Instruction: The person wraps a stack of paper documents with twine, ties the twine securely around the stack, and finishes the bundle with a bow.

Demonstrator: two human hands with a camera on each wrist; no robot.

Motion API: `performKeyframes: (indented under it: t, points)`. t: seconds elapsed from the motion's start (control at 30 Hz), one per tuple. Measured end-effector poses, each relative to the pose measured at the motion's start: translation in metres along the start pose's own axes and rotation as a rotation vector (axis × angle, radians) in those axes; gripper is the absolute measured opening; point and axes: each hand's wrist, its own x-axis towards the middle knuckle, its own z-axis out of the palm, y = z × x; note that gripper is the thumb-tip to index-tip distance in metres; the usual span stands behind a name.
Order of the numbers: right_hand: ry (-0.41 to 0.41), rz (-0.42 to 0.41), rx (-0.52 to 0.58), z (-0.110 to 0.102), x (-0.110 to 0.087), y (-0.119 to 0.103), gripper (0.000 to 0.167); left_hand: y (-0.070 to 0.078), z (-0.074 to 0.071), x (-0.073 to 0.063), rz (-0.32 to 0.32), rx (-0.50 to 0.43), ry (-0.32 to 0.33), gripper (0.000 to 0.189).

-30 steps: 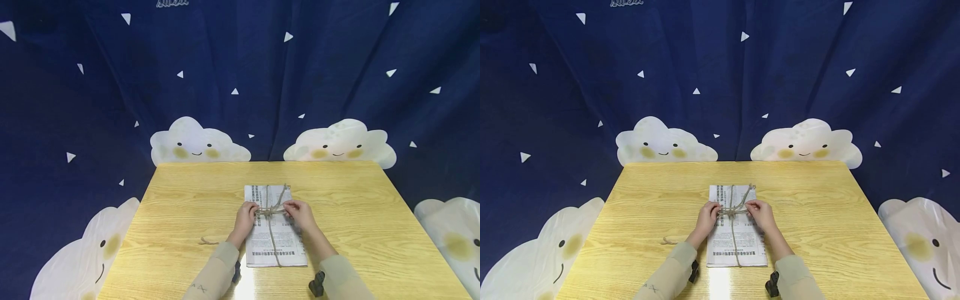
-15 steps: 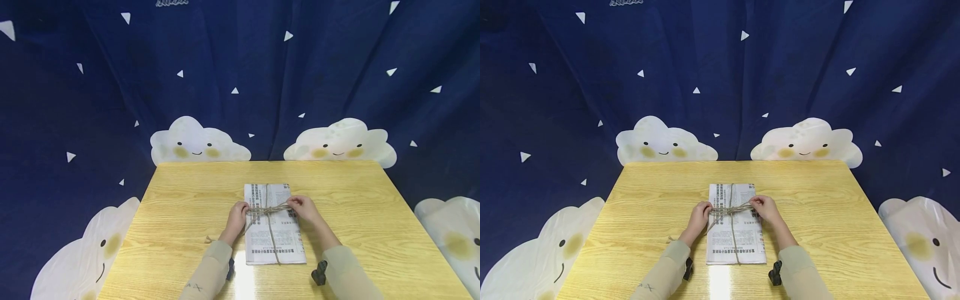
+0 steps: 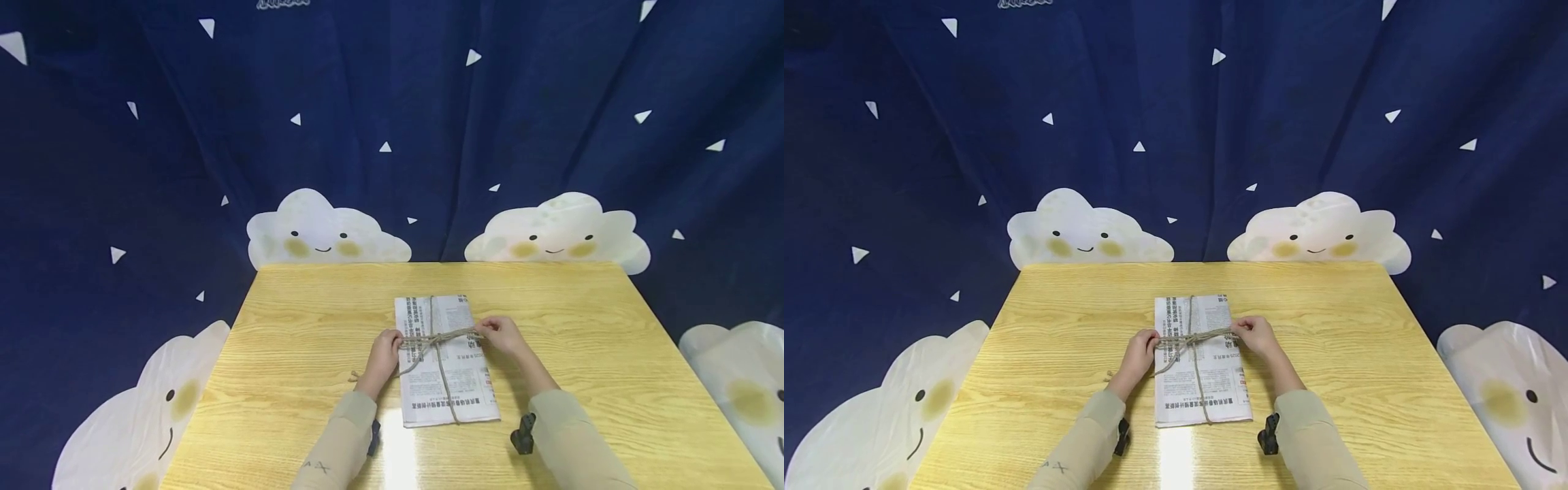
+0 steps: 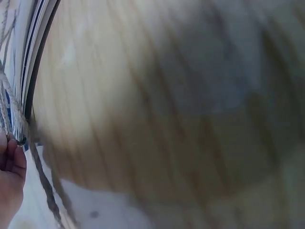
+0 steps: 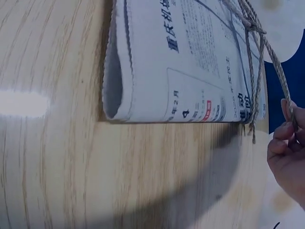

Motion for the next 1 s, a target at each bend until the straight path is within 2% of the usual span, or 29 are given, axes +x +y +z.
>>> performKeyframes:
  t: [0.13, 0.4, 0.67, 0.83, 0.87, 1.0]
  points:
    - [-0.002, 0.034, -0.027, -0.003, 0.0, 0.0, 0.021, -0.001, -0.002, 0.001, -0.004, 0.018, -0.022, 0.007]
    - [-0.001, 0.067, -0.092, -0.008, -0.002, -0.004, 0.022, -0.005, -0.004, -0.003, -0.054, 0.032, -0.045, 0.007]
    - [-0.005, 0.056, -0.126, -0.011, -0.004, -0.001, 0.019, -0.01, -0.004, -0.005, -0.032, 0.054, -0.021, 0.005]
    - [-0.003, 0.05, -0.132, -0.012, -0.004, 0.003, 0.018, -0.015, -0.005, -0.006, -0.028, 0.008, -0.016, 0.007]
    - [-0.004, 0.046, -0.132, -0.012, -0.005, 0.003, 0.018, -0.027, 0.001, -0.005, 0.01, -0.012, 0.007, 0.011]
    - [0.0, 0.021, -0.138, -0.011, -0.004, 0.004, 0.017, -0.028, 0.001, -0.005, 0.015, -0.031, 0.018, 0.012]
